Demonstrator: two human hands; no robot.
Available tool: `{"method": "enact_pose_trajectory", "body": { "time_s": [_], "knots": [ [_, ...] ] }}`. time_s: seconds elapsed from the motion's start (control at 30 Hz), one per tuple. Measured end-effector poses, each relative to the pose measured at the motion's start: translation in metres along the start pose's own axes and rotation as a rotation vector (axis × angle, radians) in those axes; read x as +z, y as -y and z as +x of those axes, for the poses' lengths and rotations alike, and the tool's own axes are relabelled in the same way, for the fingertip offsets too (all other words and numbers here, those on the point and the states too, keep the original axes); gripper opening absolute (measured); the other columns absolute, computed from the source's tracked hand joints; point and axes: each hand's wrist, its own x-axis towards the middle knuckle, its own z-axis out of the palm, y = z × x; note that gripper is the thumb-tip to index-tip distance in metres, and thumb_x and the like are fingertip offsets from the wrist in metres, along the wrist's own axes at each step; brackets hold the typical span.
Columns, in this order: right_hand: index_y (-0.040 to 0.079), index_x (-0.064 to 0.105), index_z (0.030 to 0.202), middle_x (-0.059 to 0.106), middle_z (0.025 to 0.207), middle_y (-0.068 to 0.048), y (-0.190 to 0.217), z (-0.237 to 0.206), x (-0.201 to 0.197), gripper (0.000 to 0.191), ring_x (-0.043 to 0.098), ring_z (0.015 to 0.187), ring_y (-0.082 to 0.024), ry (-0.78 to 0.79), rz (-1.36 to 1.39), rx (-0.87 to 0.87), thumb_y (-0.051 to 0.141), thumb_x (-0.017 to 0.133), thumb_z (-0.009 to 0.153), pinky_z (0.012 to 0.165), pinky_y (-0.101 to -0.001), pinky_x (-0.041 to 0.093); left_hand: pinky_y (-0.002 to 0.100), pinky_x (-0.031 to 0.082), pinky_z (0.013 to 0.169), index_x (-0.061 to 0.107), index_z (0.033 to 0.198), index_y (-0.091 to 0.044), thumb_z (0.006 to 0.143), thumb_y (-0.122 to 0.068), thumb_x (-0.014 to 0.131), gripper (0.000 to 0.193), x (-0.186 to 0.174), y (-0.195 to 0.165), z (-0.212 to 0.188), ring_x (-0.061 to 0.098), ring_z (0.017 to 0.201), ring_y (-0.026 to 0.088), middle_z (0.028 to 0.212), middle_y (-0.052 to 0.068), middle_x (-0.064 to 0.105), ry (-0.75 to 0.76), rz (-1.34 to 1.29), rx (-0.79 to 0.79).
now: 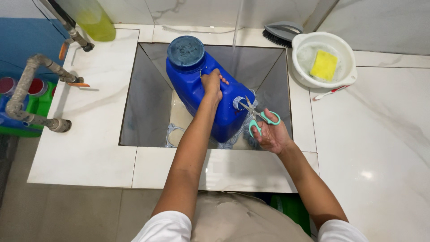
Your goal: The person cleans a blue plastic container by scrubbing it with a sponge and rinsing it under running water. They then use a heat gun to apply a seal to the container's cap and place the container among others.
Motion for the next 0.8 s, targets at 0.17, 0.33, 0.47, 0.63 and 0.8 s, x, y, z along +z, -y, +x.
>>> {"method": "enact_pose_trajectory", "body": {
  "time_s": [0.17, 0.33, 0.47, 0.63, 0.8],
  "knots": [
    [-0.003, 0.062, 0.092, 0.067, 0.077, -0.015, -0.013, 0.011, 0.014, 0.069, 0.061, 0.052, -0.02, -0.408, -0.061, -0.184, 0.062, 0.043, 0.106, 0.041, -0.0231, 0.04, 0.039, 0.047, 0.038, 0.051, 0.063, 0.001, 0.08, 0.002, 0.056, 0.018, 0.005, 0.004, -0.009, 0.05, 0.042, 0.02, 0.055, 0.01, 0.05, -0.029, 0.05, 0.01],
    [0.003, 0.065, 0.081, 0.068, 0.064, -0.012, -0.014, 0.02, 0.021, 0.065, 0.04, 0.033, -0.005, -0.306, -0.452, -0.25, 0.061, 0.048, 0.104, 0.03, -0.0191, 0.029, 0.038, 0.048, 0.038, 0.051, 0.065, 0.0, 0.079, 0.003, 0.054, 0.015, 0.006, 0.008, -0.017, 0.05, 0.041, 0.019, 0.055, 0.009, 0.049, -0.067, -0.049, 0.066],
    [0.003, 0.066, 0.085, 0.067, 0.068, -0.005, 0.011, 0.021, 0.027, 0.045, 0.042, 0.039, -0.004, -0.635, -0.67, -0.564, 0.043, 0.061, 0.104, 0.033, -0.0201, 0.03, 0.038, 0.048, 0.038, 0.052, 0.068, -0.003, 0.08, 0.002, 0.055, 0.013, 0.001, 0.014, -0.025, 0.05, 0.041, 0.019, 0.056, 0.008, 0.049, -0.041, -0.012, 0.067],
    [0.001, 0.059, 0.112, 0.067, 0.095, -0.011, 0.033, 0.021, 0.045, 0.027, 0.062, 0.079, -0.019, -0.687, -1.425, -0.722, 0.013, 0.071, 0.092, 0.069, -0.0308, 0.049, 0.038, 0.049, 0.038, 0.052, 0.069, 0.0, 0.082, 0.001, 0.056, 0.014, 0.001, 0.013, -0.023, 0.051, 0.041, 0.02, 0.057, 0.009, 0.051, -0.019, -0.031, 0.063],
    [0.001, 0.058, 0.108, 0.066, 0.102, -0.018, 0.035, 0.032, 0.063, 0.033, 0.065, 0.096, -0.036, -0.607, -1.926, -0.541, 0.003, 0.075, 0.08, 0.082, -0.0447, 0.051, 0.038, 0.049, 0.037, 0.054, 0.071, 0.001, 0.082, 0.001, 0.057, 0.012, 0.007, 0.01, -0.026, 0.052, 0.041, 0.02, 0.057, 0.01, 0.052, -0.03, 0.047, 0.028]
  ]
}}
